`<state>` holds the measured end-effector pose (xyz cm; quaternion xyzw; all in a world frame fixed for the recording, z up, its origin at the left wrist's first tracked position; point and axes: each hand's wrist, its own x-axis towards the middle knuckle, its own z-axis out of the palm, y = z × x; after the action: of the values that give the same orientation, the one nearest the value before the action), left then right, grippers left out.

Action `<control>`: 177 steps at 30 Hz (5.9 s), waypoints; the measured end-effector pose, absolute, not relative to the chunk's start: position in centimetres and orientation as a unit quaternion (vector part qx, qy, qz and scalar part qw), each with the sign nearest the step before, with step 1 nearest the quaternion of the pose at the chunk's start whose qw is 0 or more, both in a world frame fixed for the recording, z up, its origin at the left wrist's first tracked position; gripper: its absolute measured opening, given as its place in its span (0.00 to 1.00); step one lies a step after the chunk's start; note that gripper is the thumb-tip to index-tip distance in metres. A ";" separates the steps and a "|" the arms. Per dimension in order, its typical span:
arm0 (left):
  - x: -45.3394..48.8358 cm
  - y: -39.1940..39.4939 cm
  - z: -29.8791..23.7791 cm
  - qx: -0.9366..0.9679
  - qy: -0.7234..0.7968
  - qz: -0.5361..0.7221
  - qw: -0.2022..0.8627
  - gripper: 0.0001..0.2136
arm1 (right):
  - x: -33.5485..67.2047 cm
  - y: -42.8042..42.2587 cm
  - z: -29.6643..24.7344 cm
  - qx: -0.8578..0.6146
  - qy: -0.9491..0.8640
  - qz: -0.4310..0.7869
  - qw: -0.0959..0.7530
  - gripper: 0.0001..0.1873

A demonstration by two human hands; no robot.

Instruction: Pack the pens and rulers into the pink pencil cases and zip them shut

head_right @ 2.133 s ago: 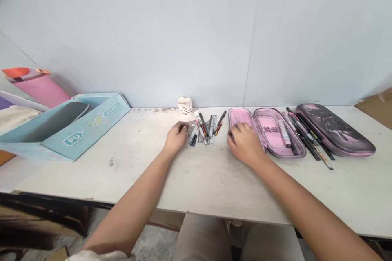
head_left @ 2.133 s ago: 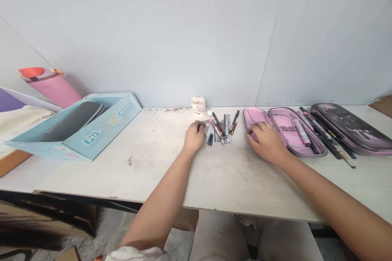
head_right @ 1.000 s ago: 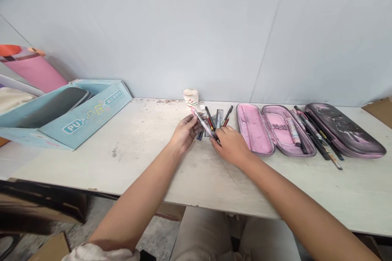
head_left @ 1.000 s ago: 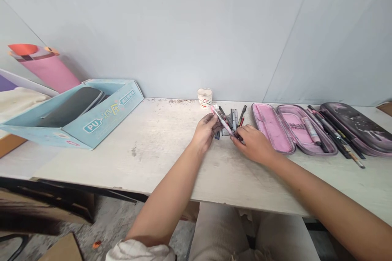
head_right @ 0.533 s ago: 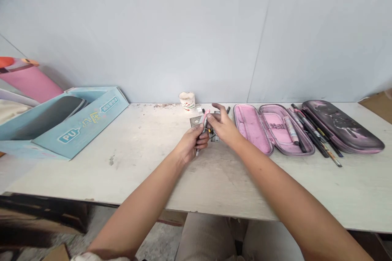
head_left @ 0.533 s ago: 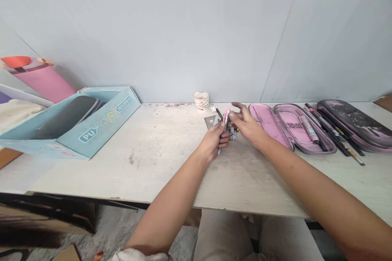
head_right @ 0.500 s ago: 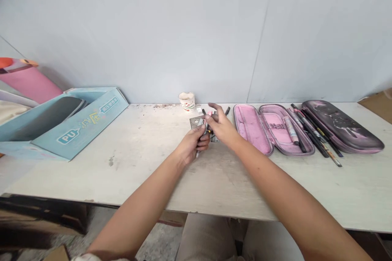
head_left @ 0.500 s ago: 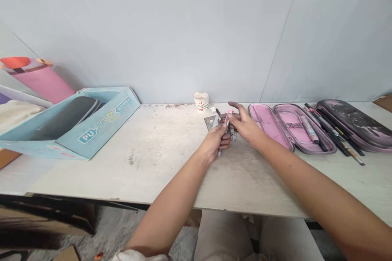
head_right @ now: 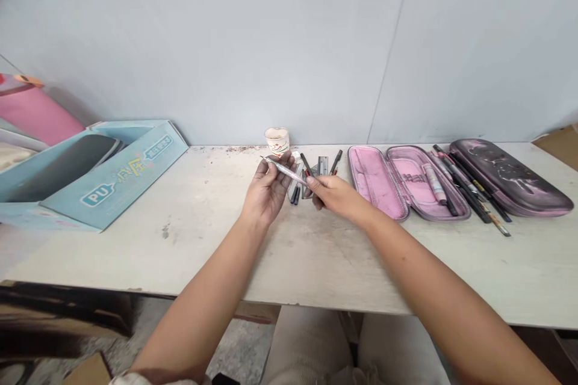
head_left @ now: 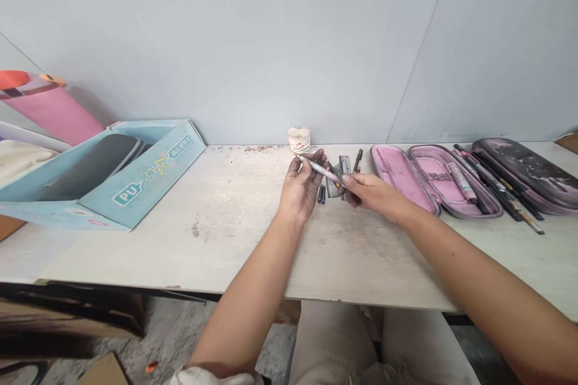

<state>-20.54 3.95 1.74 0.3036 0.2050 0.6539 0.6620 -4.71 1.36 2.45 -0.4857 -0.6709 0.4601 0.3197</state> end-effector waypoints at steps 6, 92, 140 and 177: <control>-20.4 4.2 0.5 0.362 0.299 0.620 0.629 0.10 | -3.2 1.4 2.0 -0.524 -0.717 0.152 0.434 0.10; -18.2 2.5 -0.6 0.627 0.330 0.470 0.527 0.09 | -4.0 0.0 0.5 -0.499 -0.652 0.128 0.556 0.10; -20.6 4.5 -1.1 0.758 0.477 0.378 0.233 0.12 | -0.6 1.3 0.3 -0.538 -0.711 -0.046 0.450 0.13; -19.6 3.4 -0.8 0.755 0.403 0.424 0.298 0.07 | -0.9 0.9 1.1 -0.540 -0.692 0.209 0.432 0.18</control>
<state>-19.59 3.35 -0.76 0.7546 0.4029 0.4236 0.2980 -0.86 0.85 1.13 -0.5396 -0.6918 0.2089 0.4321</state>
